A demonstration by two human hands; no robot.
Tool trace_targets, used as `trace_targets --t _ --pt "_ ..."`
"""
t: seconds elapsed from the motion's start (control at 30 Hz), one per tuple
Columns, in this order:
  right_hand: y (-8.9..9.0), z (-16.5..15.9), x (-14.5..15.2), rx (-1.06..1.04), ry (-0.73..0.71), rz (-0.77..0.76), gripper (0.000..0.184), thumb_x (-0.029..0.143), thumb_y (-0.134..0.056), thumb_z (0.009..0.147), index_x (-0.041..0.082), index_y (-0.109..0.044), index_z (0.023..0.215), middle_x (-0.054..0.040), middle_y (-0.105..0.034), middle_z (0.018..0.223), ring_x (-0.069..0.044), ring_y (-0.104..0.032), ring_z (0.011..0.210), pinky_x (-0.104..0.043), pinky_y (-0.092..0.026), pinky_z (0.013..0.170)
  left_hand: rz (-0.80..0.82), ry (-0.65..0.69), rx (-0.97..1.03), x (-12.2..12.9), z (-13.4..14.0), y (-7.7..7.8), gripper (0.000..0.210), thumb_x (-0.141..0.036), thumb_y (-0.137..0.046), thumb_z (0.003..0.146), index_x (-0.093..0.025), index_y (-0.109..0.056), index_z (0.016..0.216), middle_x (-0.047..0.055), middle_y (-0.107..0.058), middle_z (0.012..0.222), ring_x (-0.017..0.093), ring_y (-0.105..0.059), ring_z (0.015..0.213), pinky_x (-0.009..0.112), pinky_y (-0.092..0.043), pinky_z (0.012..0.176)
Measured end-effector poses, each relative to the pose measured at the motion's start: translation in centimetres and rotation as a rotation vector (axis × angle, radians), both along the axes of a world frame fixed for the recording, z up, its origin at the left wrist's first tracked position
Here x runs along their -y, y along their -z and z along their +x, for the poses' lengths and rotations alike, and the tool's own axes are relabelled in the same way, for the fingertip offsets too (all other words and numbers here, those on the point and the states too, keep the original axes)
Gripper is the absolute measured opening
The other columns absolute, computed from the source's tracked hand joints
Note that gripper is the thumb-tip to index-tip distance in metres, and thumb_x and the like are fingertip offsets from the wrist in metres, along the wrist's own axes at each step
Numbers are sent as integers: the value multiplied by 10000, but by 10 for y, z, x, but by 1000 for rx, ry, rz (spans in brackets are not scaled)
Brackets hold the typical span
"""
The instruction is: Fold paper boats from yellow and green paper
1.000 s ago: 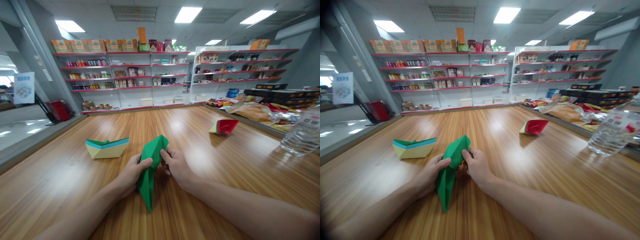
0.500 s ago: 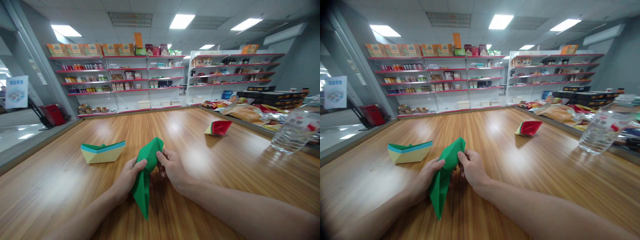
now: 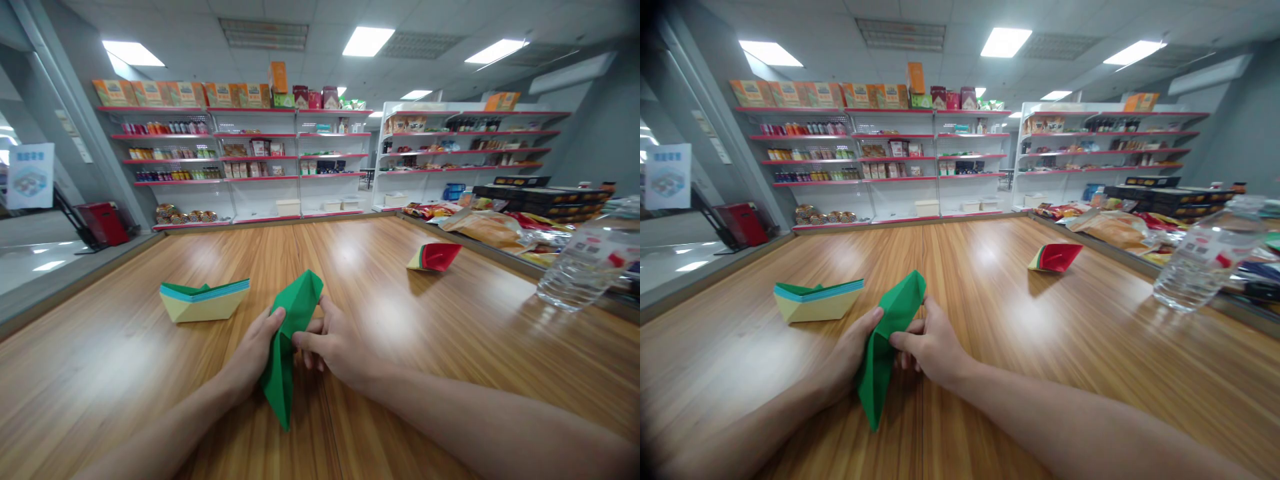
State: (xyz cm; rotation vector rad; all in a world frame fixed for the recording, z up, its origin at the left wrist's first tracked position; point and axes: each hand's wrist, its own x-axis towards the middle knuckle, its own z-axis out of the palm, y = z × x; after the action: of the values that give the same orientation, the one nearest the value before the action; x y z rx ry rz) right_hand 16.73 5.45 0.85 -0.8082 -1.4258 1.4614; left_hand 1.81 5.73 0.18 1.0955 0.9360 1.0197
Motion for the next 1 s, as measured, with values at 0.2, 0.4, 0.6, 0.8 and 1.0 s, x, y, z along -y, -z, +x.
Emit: trace_targets --t 0.2,0.4,0.6,0.8,1.0 --pt "0 0 0 -60 71 -15 453 299 -686 669 186 -383 986 110 -488 461 -84 -448 350 -160 -299 315 -57 -94 -21 0 3 -5 445 -587 -506 776 -151 -552 702 0 -567 495 146 -525 400 265 -439 405" --pt "4 -1 -1 -66 168 -4 403 245 -659 682 193 -381 969 104 -485 449 -86 -423 361 -169 -295 328 -71 -94 -29 -1 3 -7 420 -572 -500 788 -160 -551 726 -11 -575 514 137 -518 381 262 -442 390" --pt "3 3 -3 -93 209 61 398 210 -652 680 192 -398 986 94 -500 498 -61 -379 388 -176 -272 379 -107 -124 -35 -1 2 -7 397 -550 -550 772 -161 -590 845 -26 -585 513 155 -538 410 274 -455 425" --pt "4 6 -5 -92 222 117 355 234 -636 708 163 -461 1008 78 -467 526 -78 -406 449 -200 -299 430 -2 -150 -1 -6 -2 -6 448 -516 -614 745 -131 -639 972 34 -690 685 186 -617 580 275 -474 562" --pt "8 9 -9 -190 173 112 329 273 -656 720 158 -481 974 77 -455 503 -82 -427 418 -198 -330 399 141 -200 -59 -16 -12 -1 471 -506 -629 733 -115 -654 993 78 -704 839 245 -628 810 278 -474 639"
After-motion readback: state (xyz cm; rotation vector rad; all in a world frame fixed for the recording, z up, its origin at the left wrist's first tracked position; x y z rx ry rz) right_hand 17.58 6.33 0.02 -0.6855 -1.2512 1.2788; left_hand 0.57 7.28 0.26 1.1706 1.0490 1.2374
